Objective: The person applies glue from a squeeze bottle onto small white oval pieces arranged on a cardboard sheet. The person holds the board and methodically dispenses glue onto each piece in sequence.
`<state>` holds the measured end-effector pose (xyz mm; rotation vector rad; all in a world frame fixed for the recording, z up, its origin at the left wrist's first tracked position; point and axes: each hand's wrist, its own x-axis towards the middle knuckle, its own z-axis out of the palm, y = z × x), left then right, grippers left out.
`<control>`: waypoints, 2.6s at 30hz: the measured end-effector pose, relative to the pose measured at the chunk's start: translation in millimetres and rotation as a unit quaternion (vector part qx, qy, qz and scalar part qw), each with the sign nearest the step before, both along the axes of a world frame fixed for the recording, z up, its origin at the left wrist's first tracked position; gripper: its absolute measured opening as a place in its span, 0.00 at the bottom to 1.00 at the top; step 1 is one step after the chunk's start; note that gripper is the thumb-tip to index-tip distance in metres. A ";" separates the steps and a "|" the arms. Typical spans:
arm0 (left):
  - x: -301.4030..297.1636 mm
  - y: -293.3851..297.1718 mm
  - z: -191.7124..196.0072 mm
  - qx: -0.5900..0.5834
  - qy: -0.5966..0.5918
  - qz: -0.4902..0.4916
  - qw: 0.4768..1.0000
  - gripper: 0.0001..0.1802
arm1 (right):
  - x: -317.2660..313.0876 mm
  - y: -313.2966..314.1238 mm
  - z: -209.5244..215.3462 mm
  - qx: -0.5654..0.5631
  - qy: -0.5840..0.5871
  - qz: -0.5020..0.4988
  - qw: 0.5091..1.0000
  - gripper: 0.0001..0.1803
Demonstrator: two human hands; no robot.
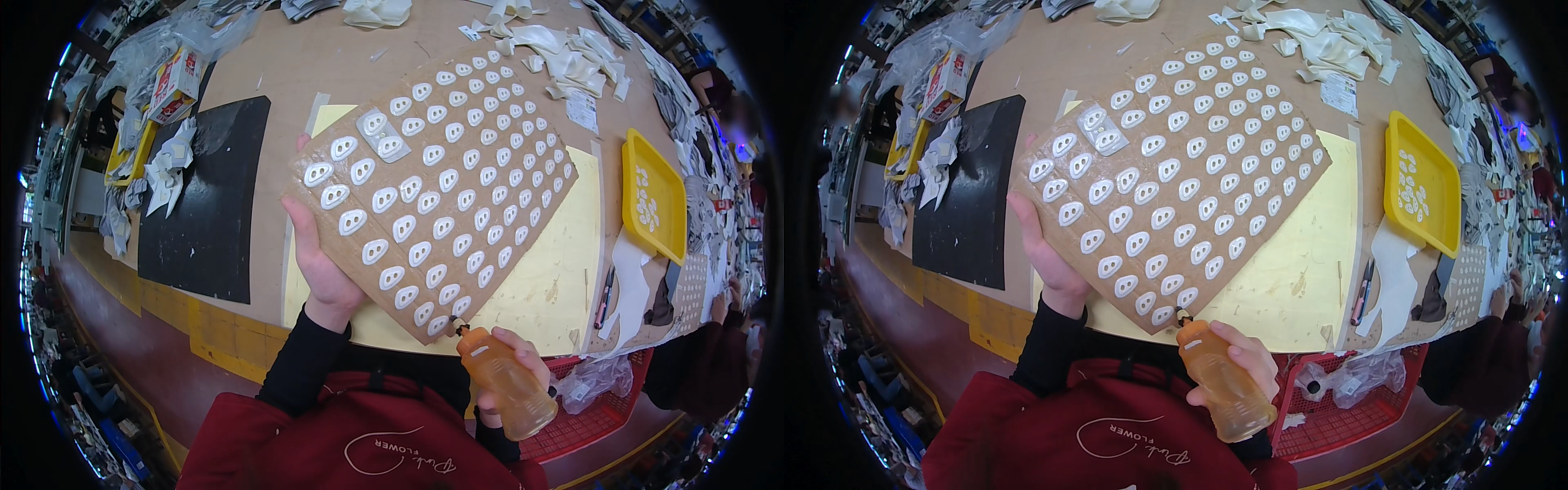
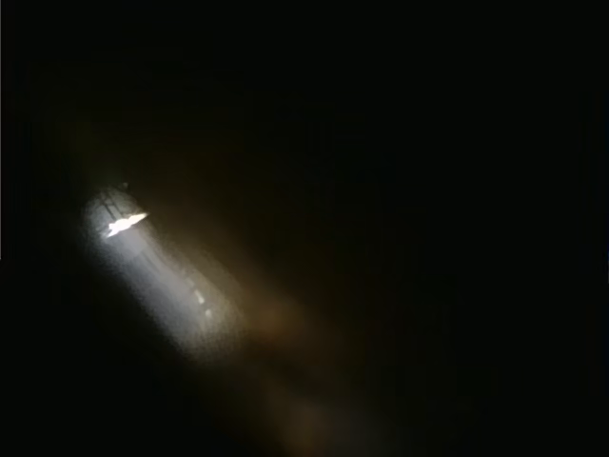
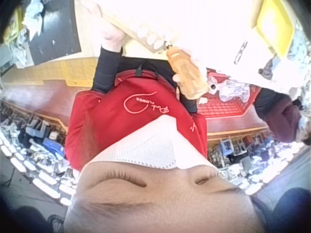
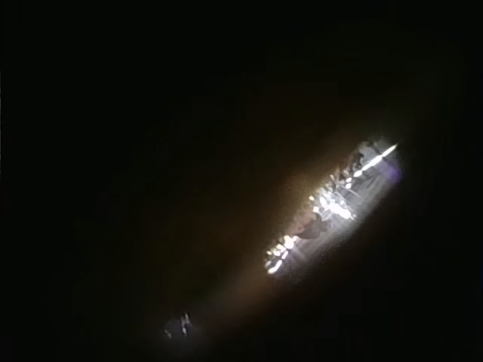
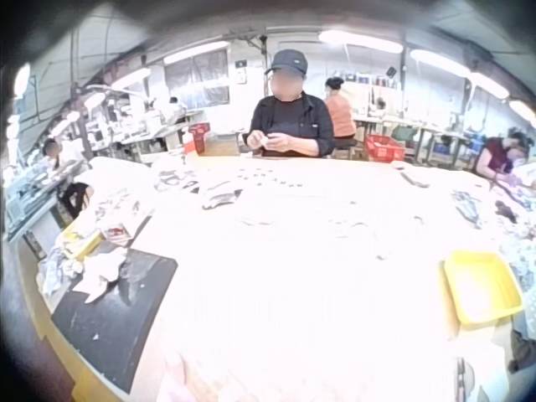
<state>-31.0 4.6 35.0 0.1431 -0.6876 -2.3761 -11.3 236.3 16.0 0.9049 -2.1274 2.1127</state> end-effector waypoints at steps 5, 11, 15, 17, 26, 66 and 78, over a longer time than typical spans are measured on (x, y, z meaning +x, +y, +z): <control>1.4 -0.8 -0.2 0.006 -0.006 -0.003 1.000 0.33 | -4.9 2.4 7.7 0.029 0.028 0.025 0.999 0.36; 0.3 -1.0 0.5 -0.002 -0.012 0.003 1.000 0.32 | -6.5 6.5 4.8 0.038 0.097 0.060 0.993 0.36; 1.6 -1.1 -0.6 0.007 0.000 -0.007 1.000 0.33 | -5.1 2.2 5.1 0.035 0.063 0.012 0.997 0.36; 0.4 -0.1 0.9 0.004 -0.004 -0.001 1.000 0.33 | -3.1 -0.6 3.8 0.030 0.051 0.007 0.998 0.36; 1.2 0.7 1.3 -0.009 -0.040 0.017 0.999 0.32 | -9.2 -14.9 10.3 0.096 0.121 -0.033 0.987 0.34; 1.7 1.2 1.1 -0.008 -0.008 0.002 1.000 0.31 | -10.9 -4.9 -7.3 -0.067 -0.102 -0.044 0.992 0.37; 2.0 1.3 0.2 -0.001 -0.012 0.004 1.000 0.31 | -21.1 -30.5 -6.1 -0.095 -0.106 -0.151 0.978 0.37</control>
